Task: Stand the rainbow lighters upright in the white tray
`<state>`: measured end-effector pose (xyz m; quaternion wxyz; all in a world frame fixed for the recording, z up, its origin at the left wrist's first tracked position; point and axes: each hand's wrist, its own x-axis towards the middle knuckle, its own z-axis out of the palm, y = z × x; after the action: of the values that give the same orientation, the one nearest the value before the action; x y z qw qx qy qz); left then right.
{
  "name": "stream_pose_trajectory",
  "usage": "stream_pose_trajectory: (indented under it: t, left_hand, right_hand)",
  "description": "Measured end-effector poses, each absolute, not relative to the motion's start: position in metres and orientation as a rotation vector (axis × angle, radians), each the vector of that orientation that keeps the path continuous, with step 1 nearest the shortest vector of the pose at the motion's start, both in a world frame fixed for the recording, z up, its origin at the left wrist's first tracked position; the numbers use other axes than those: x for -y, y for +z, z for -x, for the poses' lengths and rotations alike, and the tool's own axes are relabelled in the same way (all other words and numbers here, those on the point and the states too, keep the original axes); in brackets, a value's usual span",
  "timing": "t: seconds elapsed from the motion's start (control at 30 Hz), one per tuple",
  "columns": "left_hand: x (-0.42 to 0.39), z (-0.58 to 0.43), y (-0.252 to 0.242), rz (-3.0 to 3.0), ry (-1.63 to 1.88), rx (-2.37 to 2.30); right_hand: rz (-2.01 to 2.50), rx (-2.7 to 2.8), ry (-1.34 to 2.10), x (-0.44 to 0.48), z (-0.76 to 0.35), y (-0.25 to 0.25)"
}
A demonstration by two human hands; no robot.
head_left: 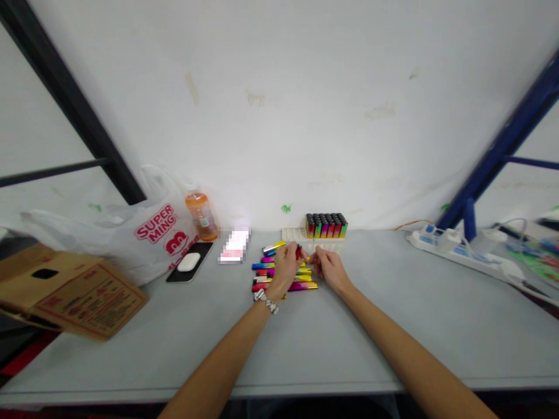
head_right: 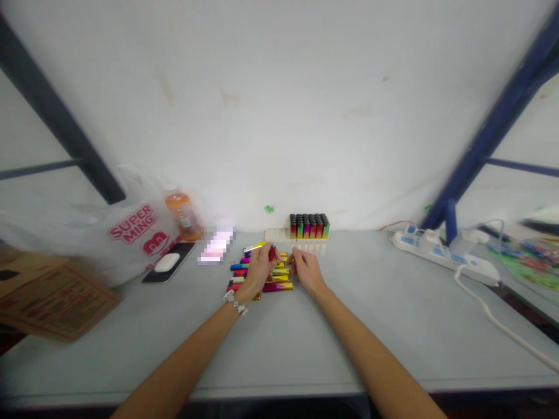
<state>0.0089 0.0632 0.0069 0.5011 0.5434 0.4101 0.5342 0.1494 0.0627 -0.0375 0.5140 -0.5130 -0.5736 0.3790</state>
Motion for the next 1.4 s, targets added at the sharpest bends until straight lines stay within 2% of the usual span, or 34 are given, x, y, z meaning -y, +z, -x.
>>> stream_pose_trajectory:
  t: [0.5, 1.4]
  left_hand:
    - [-0.0589, -0.0079, 0.012, -1.191, 1.266, -0.922]
    - [-0.0644, -0.0074, 0.0043, -1.342, 1.304, -1.041]
  right_hand:
    - [1.272, 1.432, 0.881, -0.0617, -0.1499, -0.0364]
    - [1.278, 1.475, 0.874, -0.0615, -0.1498, -0.0365]
